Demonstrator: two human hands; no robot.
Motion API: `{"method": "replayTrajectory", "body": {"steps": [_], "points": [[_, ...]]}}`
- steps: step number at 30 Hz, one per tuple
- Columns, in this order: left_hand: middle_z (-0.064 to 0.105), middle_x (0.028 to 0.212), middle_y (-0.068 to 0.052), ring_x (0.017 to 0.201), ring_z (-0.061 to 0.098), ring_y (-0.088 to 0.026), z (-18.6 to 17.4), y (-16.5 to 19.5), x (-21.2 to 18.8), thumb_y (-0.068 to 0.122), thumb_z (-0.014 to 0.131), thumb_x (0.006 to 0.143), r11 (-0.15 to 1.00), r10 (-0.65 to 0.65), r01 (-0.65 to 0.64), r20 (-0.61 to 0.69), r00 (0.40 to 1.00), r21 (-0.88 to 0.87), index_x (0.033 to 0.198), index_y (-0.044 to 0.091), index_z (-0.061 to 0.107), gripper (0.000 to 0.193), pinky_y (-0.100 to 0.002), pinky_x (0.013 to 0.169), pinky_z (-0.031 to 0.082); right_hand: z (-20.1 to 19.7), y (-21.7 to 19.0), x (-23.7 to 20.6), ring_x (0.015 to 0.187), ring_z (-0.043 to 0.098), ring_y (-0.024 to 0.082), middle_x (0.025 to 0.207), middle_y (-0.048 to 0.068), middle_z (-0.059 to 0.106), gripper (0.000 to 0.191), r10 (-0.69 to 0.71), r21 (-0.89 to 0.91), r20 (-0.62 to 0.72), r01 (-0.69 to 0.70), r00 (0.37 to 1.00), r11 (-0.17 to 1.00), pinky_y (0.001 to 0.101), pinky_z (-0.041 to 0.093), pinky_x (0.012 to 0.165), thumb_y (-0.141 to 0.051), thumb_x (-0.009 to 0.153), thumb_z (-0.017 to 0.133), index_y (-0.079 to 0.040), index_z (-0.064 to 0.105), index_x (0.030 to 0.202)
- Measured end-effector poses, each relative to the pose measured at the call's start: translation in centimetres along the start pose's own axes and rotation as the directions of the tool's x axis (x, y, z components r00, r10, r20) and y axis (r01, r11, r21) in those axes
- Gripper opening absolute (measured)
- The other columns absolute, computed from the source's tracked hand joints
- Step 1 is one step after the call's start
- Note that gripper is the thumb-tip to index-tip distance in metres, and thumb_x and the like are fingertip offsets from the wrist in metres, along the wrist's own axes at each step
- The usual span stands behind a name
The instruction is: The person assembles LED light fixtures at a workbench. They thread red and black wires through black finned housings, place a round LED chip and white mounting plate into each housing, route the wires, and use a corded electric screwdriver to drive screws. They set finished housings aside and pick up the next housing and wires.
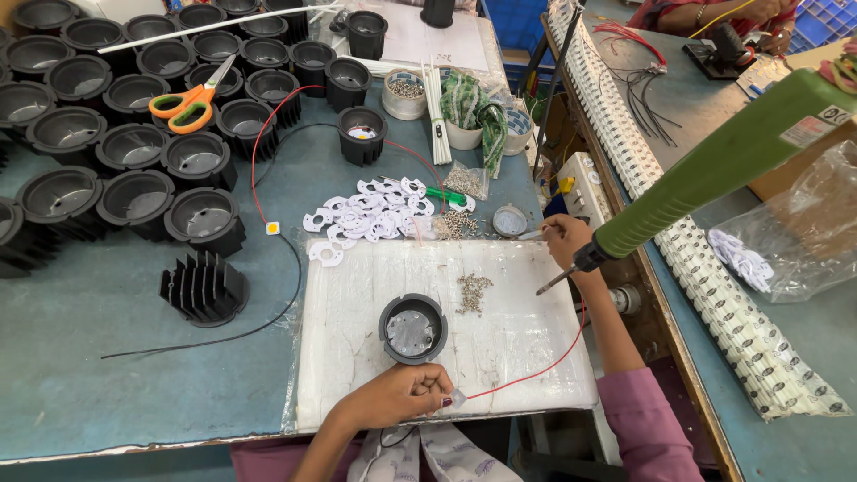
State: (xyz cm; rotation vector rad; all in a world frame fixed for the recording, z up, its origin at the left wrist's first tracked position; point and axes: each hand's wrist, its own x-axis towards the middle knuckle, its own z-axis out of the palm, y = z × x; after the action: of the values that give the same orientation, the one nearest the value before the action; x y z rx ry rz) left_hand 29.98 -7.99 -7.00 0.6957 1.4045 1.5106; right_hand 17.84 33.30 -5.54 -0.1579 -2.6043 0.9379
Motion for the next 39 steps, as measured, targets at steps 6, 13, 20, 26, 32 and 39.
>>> {"method": "replayTrajectory", "body": {"steps": [6,13,20,26,32,39], "points": [[0.057,0.076,0.005,0.068,0.049,-0.003,-0.1,-0.2,0.1,0.016,0.060,0.100,1.000,0.000,0.000,-0.003,1.000,0.011,0.102,0.004,0.061,0.013,-0.020,0.061,0.042,-1.1,0.1,-2.6,0.076,0.065,0.013,0.084,0.008,0.068,0.014,-0.199,0.156,-0.237,0.239,0.951,0.958,0.0269,0.053,0.069,-0.008,0.104,0.060,0.004,0.068,0.106],[0.063,0.081,0.005,0.074,0.056,-0.003,-0.1,0.4,0.1,0.014,0.059,0.097,1.000,0.010,-0.010,-0.042,0.999,0.000,0.109,0.004,0.061,0.016,-0.020,0.066,0.044,-4.9,-1.4,-8.9,0.073,0.067,0.011,0.088,0.005,0.072,0.015,0.265,0.461,-0.230,-0.136,0.936,0.877,0.0270,0.056,0.066,-0.011,0.100,0.065,0.002,0.071,0.103],[0.057,0.077,0.003,0.069,0.047,-0.006,0.3,0.9,1.0,0.020,0.057,0.101,0.996,-0.089,0.085,-0.098,0.991,-0.040,0.107,0.003,0.062,0.019,-0.023,0.061,0.039,-6.7,-6.7,-18.6,0.077,0.065,0.011,0.090,0.008,0.071,0.014,0.468,0.712,-0.147,-0.235,0.871,0.662,0.0258,0.053,0.074,-0.005,0.098,0.065,0.005,0.070,0.106],[0.056,0.079,0.003,0.073,0.049,-0.005,0.2,-0.1,1.9,0.019,0.056,0.103,0.998,0.004,-0.013,-0.135,0.991,-0.068,0.109,0.001,0.061,0.019,-0.023,0.067,0.042,-1.3,-14.2,-24.3,0.080,0.066,0.014,0.090,0.010,0.072,0.012,0.439,0.635,0.027,-0.355,0.898,0.686,0.0261,0.054,0.077,0.000,0.094,0.068,0.008,0.072,0.103],[0.061,0.084,0.003,0.078,0.054,-0.004,0.4,-0.2,2.5,0.015,0.057,0.101,0.995,0.024,-0.042,-0.186,0.982,-0.094,0.110,-0.001,0.062,0.019,-0.023,0.071,0.046,2.0,-17.1,-25.9,0.090,0.067,0.014,0.099,0.012,0.070,0.018,0.207,0.529,-0.050,-0.150,0.977,0.835,0.0244,0.054,0.080,0.009,0.090,0.069,0.006,0.070,0.108],[0.059,0.080,0.003,0.075,0.053,-0.004,0.7,-0.1,3.3,0.019,0.057,0.103,0.999,-0.003,-0.007,-0.240,0.971,-0.042,0.107,0.000,0.064,0.020,-0.022,0.069,0.046,1.9,-16.3,-25.4,0.089,0.070,0.020,0.101,0.014,0.071,0.025,-0.157,0.187,-0.132,0.181,0.979,0.966,0.0281,0.057,0.078,0.013,0.083,0.073,0.004,0.070,0.106]]}}
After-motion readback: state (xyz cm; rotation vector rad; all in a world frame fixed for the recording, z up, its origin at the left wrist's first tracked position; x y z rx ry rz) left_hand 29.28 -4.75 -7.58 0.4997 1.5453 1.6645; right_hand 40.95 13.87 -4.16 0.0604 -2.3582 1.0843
